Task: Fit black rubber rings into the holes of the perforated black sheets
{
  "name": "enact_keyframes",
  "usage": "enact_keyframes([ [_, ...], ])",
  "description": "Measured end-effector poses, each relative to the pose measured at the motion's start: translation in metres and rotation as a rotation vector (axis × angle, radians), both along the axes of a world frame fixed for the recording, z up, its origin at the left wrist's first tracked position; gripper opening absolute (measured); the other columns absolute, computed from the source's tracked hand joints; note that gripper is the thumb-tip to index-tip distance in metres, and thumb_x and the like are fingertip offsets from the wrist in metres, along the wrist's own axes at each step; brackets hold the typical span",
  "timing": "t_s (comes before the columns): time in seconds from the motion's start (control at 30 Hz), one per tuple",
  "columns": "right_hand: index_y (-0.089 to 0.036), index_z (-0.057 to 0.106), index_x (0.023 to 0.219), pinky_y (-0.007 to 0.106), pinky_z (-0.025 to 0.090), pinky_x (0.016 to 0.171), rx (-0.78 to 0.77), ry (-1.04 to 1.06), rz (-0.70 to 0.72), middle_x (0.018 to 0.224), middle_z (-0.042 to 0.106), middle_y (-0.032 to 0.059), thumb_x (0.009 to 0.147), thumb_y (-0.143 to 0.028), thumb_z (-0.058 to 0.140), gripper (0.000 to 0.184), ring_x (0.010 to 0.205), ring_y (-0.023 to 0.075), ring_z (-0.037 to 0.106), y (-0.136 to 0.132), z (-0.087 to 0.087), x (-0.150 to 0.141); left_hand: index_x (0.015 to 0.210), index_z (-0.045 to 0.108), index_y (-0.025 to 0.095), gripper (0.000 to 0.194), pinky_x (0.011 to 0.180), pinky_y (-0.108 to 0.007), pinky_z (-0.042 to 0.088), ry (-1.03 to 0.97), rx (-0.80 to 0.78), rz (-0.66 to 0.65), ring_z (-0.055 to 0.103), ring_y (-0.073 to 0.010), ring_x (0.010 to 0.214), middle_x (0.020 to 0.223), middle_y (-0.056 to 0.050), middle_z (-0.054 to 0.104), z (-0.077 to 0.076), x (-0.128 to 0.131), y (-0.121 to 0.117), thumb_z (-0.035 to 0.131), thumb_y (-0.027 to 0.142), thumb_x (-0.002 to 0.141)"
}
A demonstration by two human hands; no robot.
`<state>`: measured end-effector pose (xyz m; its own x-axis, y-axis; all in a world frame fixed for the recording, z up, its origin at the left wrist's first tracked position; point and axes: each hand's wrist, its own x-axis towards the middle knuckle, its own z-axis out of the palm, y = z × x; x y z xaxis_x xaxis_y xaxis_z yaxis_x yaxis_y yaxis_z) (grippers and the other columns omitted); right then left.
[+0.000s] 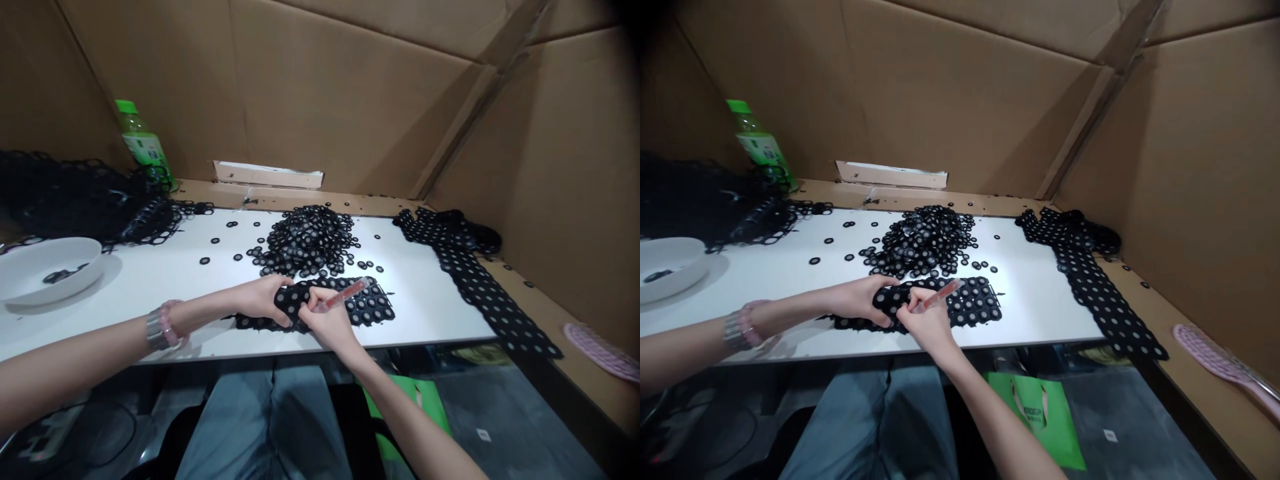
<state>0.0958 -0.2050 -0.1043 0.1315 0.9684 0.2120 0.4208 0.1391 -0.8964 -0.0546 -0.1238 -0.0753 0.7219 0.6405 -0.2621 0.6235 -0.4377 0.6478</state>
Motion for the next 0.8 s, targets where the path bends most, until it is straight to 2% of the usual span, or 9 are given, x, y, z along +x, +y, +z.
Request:
enact_keyframes([
  [0.37, -0.021, 0.029, 0.049, 0.022, 0.025, 0.045, 0.037, -0.071, 0.025, 0.044, 0.034, -0.0067, 0.066, -0.017, 0.05, 0.028, 0.044, 0.0086, 0.033, -0.002, -0.005, -0.002, 0.09, 0.051, 0.016, 0.04, 0.059, -0.023, 0.043, -0.112, -0.162, -0.012, 0.054, -0.0157, 0.07, 0.076, 0.002, 0.055, -0.001, -0.002, -0.001, 0.068, 0.026, 0.055],
  [0.47, -0.02, 0.028, 0.047, 0.022, 0.025, 0.045, 0.075, -0.151, 0.049, 0.042, 0.035, -0.0066, 0.067, -0.016, 0.05, 0.029, 0.042, 0.0077, 0.033, -0.003, -0.005, -0.007, 0.091, 0.052, 0.017, 0.042, 0.063, -0.024, 0.045, -0.146, -0.22, 0.006, 0.055, -0.0165, 0.074, 0.079, 0.002, 0.057, -0.001, -0.004, 0.0, 0.068, 0.025, 0.053],
  [0.6, -0.019, 0.028, 0.047, 0.022, 0.027, 0.048, 0.131, -0.222, 0.042, 0.042, 0.035, -0.0067, 0.066, -0.014, 0.05, 0.029, 0.041, 0.0067, 0.033, -0.002, -0.005, -0.009, 0.09, 0.056, 0.017, 0.043, 0.07, -0.026, 0.045, -0.155, -0.222, 0.022, 0.056, -0.0196, 0.083, 0.084, 0.002, 0.059, -0.001, -0.004, 0.003, 0.07, 0.027, 0.052],
  [0.7, -0.02, 0.029, 0.046, 0.021, 0.028, 0.046, 0.089, -0.097, 0.033, 0.042, 0.036, -0.0066, 0.065, -0.014, 0.05, 0.029, 0.042, 0.0071, 0.035, -0.002, -0.002, -0.004, 0.095, 0.056, 0.017, 0.048, 0.077, -0.027, 0.044, -0.166, -0.222, 0.035, 0.056, -0.0219, 0.091, 0.093, 0.0, 0.061, 0.003, -0.006, 0.001, 0.072, 0.029, 0.052],
  [0.8, -0.021, 0.029, 0.049, 0.019, 0.026, 0.037, -0.088, 0.22, 0.073, 0.039, 0.036, -0.0084, 0.065, -0.018, 0.052, 0.028, 0.036, 0.0066, 0.036, -0.004, 0.003, 0.006, 0.103, 0.056, 0.018, 0.053, 0.086, -0.028, 0.04, -0.172, -0.272, 0.047, 0.052, -0.0237, 0.102, 0.107, -0.003, 0.06, 0.012, -0.011, -0.007, 0.072, 0.036, 0.056],
])
